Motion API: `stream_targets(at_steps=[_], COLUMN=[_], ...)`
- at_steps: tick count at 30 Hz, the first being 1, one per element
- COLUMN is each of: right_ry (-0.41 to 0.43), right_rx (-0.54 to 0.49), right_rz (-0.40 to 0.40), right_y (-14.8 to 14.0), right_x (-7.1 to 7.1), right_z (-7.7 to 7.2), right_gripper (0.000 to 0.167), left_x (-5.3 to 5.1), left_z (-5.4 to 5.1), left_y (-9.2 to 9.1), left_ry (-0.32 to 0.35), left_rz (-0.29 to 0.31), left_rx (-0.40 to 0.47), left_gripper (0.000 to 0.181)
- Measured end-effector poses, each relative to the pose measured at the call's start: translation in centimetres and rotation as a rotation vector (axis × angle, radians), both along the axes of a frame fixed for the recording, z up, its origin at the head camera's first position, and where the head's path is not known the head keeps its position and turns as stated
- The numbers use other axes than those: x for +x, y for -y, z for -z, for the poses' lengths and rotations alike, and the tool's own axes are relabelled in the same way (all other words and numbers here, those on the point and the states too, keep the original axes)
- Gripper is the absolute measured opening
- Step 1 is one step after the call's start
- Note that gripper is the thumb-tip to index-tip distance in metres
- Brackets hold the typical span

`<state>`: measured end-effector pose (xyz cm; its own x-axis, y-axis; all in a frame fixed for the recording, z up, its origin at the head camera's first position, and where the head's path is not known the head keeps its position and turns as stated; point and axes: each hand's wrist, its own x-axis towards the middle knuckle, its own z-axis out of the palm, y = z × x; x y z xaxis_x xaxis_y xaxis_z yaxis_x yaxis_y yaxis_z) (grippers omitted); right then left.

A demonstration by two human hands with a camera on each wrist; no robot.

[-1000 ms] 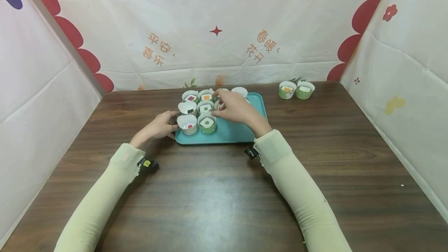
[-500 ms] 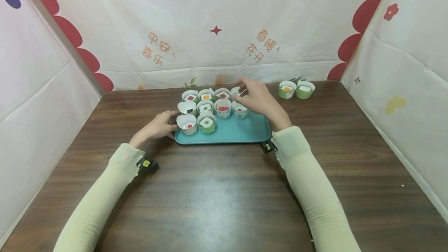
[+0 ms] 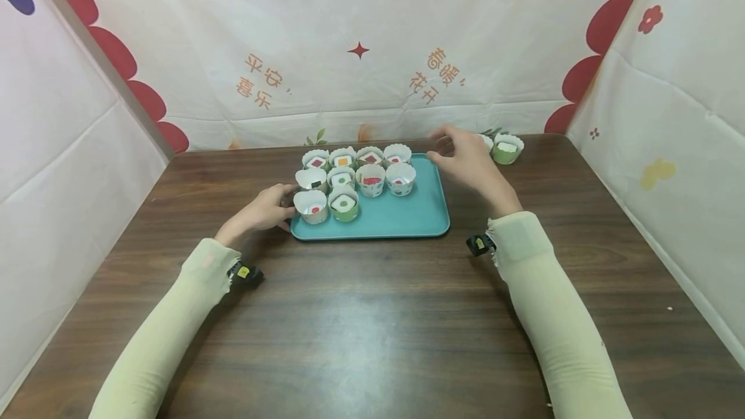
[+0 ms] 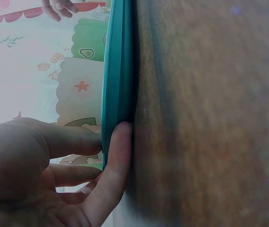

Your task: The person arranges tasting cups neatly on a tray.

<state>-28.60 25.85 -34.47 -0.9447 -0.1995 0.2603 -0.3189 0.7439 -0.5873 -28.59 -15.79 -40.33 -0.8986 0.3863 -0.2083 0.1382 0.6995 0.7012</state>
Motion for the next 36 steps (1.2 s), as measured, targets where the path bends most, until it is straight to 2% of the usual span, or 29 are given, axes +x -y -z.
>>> stream_targets(at_steps=[4,14,27,36], right_ry=[0.01,-0.056,0.005,-0.006], right_rx=[0.023,0.028,0.053,0.059], right_rz=[0.024,0.114,0.229,0.336], right_y=[-1.6,-5.0,-9.4,-11.6], right_x=[-0.2,-1.0,-3.1,-4.2], right_z=[0.2,0.4,2.2,3.7], right_gripper=[0.04,0.035,0.038,0.039], left_x=[0.0,-0.1,0.1,0.0], left_z=[0.0,-0.2,-0.2,0.0], left_y=[0.0,0.1,0.1,0.0], left_ry=[0.004,0.006,0.007,0.022], left_rz=[0.004,0.001,0.003,-0.008], left_rx=[0.008,0.016,0.019,0.043], left_gripper=[0.065,0.065,0.065,0.065])
